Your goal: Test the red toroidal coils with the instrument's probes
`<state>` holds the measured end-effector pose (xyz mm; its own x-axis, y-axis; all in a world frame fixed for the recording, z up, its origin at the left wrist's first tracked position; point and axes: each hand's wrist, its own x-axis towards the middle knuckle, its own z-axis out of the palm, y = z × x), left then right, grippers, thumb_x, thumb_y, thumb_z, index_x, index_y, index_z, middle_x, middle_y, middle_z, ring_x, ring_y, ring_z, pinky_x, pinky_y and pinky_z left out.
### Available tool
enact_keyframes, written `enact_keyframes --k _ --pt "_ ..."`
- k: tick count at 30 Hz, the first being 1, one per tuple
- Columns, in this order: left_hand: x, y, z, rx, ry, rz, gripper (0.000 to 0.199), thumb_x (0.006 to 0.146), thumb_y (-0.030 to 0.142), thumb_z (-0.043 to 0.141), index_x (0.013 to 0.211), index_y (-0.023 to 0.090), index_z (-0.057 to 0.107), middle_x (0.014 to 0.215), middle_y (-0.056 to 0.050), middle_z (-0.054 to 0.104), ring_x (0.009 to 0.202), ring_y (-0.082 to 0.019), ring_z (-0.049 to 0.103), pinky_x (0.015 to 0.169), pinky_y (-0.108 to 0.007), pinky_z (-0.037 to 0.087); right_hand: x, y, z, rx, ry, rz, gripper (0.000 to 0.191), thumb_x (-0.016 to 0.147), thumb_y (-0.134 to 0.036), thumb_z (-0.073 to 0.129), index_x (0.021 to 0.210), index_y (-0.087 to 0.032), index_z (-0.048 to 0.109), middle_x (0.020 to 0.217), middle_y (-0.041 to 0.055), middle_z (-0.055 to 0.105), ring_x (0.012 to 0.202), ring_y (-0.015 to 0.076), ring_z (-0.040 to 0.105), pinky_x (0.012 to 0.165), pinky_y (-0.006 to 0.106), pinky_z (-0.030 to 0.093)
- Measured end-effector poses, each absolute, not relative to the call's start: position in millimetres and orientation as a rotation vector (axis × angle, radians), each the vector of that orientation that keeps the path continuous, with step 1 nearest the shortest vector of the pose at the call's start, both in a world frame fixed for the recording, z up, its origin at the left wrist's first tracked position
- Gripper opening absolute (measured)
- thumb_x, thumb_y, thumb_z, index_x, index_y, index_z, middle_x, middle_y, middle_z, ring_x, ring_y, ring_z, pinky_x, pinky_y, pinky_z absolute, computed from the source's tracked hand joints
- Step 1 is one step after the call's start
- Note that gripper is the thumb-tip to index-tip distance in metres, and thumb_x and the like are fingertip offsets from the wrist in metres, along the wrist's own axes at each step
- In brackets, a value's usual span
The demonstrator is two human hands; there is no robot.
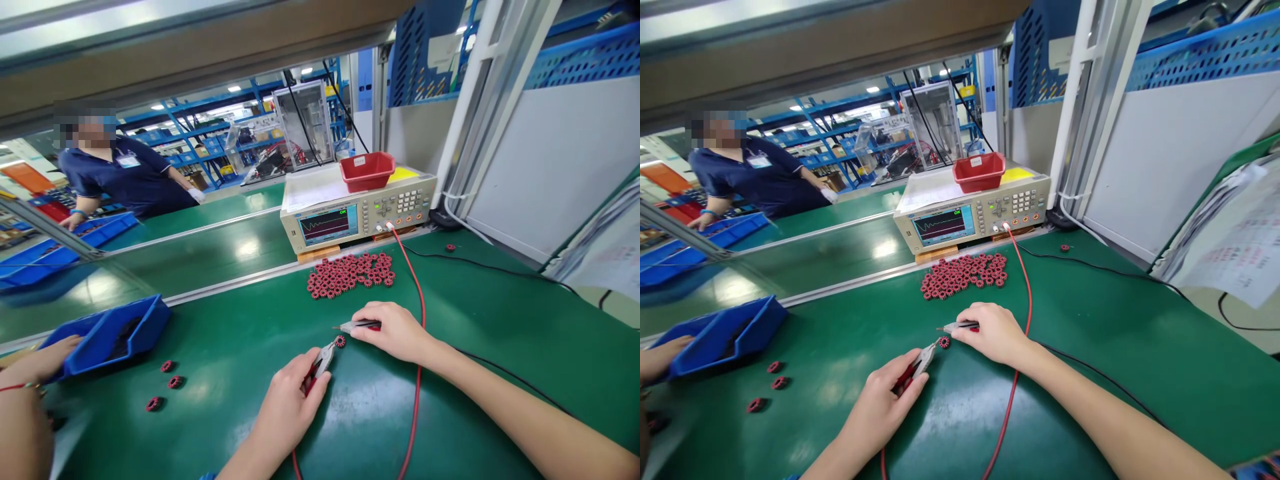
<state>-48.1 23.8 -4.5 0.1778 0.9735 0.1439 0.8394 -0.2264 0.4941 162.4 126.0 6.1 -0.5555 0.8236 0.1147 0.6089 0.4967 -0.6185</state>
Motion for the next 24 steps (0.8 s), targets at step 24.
enact_keyframes --k 24 --pt "-46 24 0 2.05 1.73 0.624 0.031 0.086 0.03 0.049 0.112 0.016 0.057 0.102 -0.008 0.066 0.089 -0.02 0.062 0.081 -0.03 0.049 171 123 9 -1.085 -2.601 0.593 0.018 0.079 -0.039 0.058 0.088 -0.027 0.068 0.085 -0.0025 0.063 0.075 0.0146 0.059 0.061 0.024 0.034"
